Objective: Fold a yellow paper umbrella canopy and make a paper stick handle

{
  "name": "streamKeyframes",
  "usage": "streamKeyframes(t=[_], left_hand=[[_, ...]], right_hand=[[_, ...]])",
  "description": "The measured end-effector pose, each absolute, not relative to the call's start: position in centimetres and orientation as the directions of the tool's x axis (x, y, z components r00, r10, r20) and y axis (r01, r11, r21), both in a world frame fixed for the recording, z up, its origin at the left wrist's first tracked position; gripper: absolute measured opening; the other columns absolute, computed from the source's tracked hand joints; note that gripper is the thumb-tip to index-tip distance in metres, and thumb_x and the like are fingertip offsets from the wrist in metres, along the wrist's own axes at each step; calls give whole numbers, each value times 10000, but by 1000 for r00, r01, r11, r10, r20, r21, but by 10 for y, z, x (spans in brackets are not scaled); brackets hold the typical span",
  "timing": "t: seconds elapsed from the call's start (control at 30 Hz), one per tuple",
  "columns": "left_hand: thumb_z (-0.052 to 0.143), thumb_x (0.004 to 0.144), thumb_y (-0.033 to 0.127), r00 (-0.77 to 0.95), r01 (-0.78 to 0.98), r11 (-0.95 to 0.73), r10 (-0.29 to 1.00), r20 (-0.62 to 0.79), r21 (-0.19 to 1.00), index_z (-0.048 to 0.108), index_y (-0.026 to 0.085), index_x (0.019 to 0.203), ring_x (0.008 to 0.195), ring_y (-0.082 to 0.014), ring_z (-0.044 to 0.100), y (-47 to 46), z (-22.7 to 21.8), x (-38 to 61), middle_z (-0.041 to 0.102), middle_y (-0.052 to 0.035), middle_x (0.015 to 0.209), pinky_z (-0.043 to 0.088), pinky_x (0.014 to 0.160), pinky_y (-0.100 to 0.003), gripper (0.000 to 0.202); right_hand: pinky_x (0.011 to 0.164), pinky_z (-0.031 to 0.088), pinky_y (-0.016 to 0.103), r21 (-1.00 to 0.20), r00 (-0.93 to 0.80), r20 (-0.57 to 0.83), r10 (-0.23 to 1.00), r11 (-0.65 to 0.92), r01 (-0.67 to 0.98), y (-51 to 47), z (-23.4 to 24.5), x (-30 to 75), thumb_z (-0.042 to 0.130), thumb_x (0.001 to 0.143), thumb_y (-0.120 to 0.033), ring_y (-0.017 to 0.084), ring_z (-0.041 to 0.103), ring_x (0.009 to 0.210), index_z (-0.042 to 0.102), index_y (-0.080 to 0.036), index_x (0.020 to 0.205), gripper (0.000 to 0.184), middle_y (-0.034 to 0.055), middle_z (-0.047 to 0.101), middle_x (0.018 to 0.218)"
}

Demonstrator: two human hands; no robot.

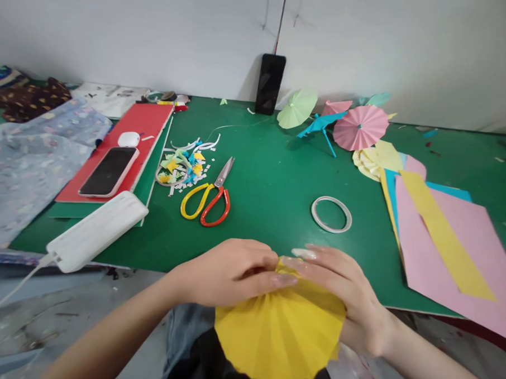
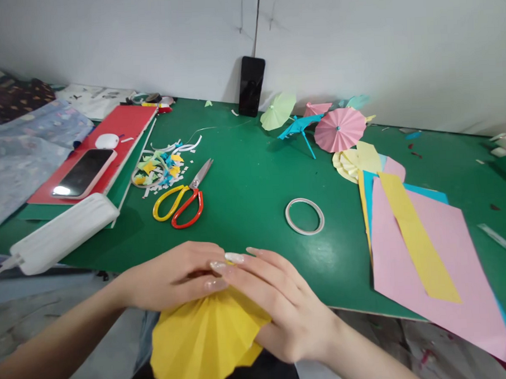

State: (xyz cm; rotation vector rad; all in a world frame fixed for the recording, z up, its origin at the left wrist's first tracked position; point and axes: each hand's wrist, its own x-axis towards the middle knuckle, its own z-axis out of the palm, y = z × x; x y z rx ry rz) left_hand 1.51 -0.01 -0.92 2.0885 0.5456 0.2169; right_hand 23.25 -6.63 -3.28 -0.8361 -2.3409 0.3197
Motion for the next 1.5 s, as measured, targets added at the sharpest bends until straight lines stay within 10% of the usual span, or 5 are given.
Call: streamKeyframes(t=[0.4, 1.0, 1.23, 1.5], left_hand=[[376, 928, 297, 958, 105, -162, 281, -56, 981, 311, 193, 676, 582, -97, 320, 7, -28, 14, 302, 46, 634, 288, 547, -233, 280], [459, 854, 150, 967, 72, -235, 253, -10, 969, 268, 202, 640, 542, -82, 299, 9, -19, 12, 282, 56, 603, 274, 514, -215, 292], [443, 862, 128, 958, 145, -360, 286, -39, 922, 250, 196, 598, 510, -78, 263, 16, -10, 11, 225, 69, 555, 257, 520, -228, 335], [453, 868, 151, 958, 155, -354, 283, -52, 922, 253, 193, 586, 496, -70, 250, 20, -2, 14, 241, 74, 541, 246, 493, -223, 348]], right_hand=[[1100, 351, 325, -461, -620, 561, 549, 829, 317, -59, -31, 232, 353, 890, -88, 123, 404, 1320, 340, -77, 1385, 496, 104, 642, 1233], [1126, 278, 280, -579, -648, 474, 597, 765, 281, -60, -25, 232, 409, 929, -161, 92, 308, 1363, 302, -131, 1387, 471, 84, 592, 1275], [1074, 382, 334, -627, -670, 271, 691, 655, 422, -63, -17, 233, 572, 777, -125, 224, 202, 1413, 363, -221, 1381, 646, 71, 363, 1477], [1092, 331, 486, -607, -718, 201, 667, 659, 443, -53, 1, 233, 618, 734, -100, 335, 164, 1412, 659, -285, 1073, 388, -32, 113, 1567]])
